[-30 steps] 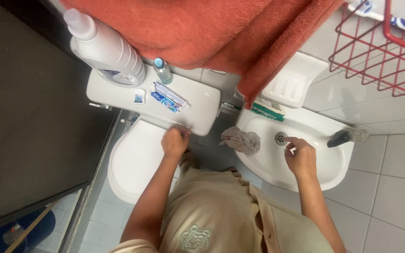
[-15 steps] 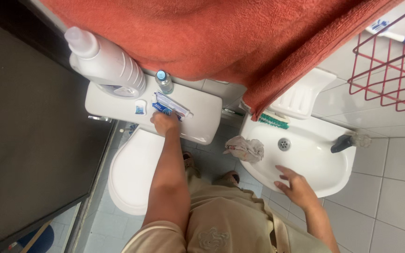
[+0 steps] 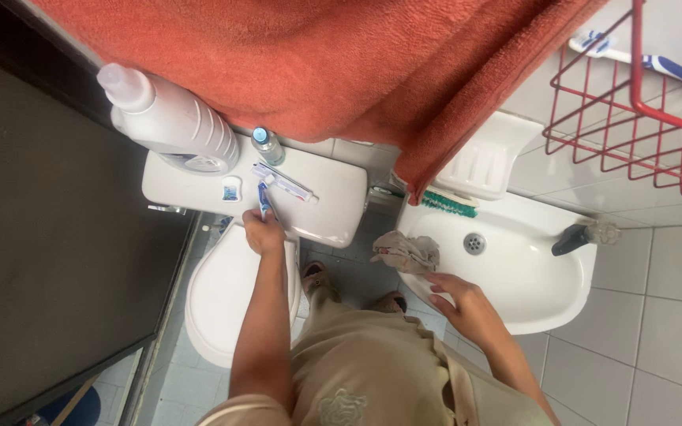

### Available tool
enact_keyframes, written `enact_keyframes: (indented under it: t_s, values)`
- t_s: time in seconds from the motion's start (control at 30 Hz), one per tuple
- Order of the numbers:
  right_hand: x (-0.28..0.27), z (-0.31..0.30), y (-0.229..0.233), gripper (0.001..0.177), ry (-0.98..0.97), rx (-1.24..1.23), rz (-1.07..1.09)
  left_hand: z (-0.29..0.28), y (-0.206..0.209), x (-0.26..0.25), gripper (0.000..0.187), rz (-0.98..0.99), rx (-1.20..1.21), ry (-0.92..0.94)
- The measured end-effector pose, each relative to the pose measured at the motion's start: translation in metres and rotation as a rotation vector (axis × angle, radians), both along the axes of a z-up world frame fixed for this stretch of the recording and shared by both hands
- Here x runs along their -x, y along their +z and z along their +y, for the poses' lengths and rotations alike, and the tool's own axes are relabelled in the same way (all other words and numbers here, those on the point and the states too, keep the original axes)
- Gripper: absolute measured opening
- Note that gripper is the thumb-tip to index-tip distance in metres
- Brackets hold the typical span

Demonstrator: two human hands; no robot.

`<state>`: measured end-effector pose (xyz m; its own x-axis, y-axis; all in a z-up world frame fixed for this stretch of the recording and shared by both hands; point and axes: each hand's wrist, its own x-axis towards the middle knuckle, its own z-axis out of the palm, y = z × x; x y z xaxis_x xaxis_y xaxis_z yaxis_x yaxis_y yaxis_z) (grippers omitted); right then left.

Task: The person organizes various hygiene and personal care items by placing them onto a wall-mounted wire rack above a bathroom sink. The person picks up cream jars, a toothbrush, sunscreen, toothpaste tubes, and a bottle of liquid, arranging them one by one on the rack.

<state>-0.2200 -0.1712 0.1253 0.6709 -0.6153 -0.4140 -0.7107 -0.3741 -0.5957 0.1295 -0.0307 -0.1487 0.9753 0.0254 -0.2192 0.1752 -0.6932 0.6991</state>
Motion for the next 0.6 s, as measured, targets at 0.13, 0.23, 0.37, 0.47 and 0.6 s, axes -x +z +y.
enact_keyframes:
  t_s: [0.13,0.23,0.37,0.47,0.6]
  values:
    - [-0.035,-0.013,0.008,0.037,0.262,0.058,-0.296,0.013,0.066,0.045,0.017,0.358,0.791,-0.215]
    - [-0.065,-0.024,0.018,0.048,0.239,0.026,-0.4,0.005,0.145,0.084,0.014,0.526,0.718,-0.416]
    - [-0.086,-0.034,0.04,0.057,0.295,0.16,-0.611,-0.009,0.232,0.128,0.021,0.595,0.765,-0.662]
    - [-0.082,-0.042,0.051,0.045,0.245,0.01,-0.639,-0.012,0.277,0.142,0.032,0.528,0.753,-0.865]
    - [-0.064,-0.046,0.066,0.031,0.278,0.175,-0.571,-0.017,0.309,0.151,0.033,0.48,0.623,-0.896]
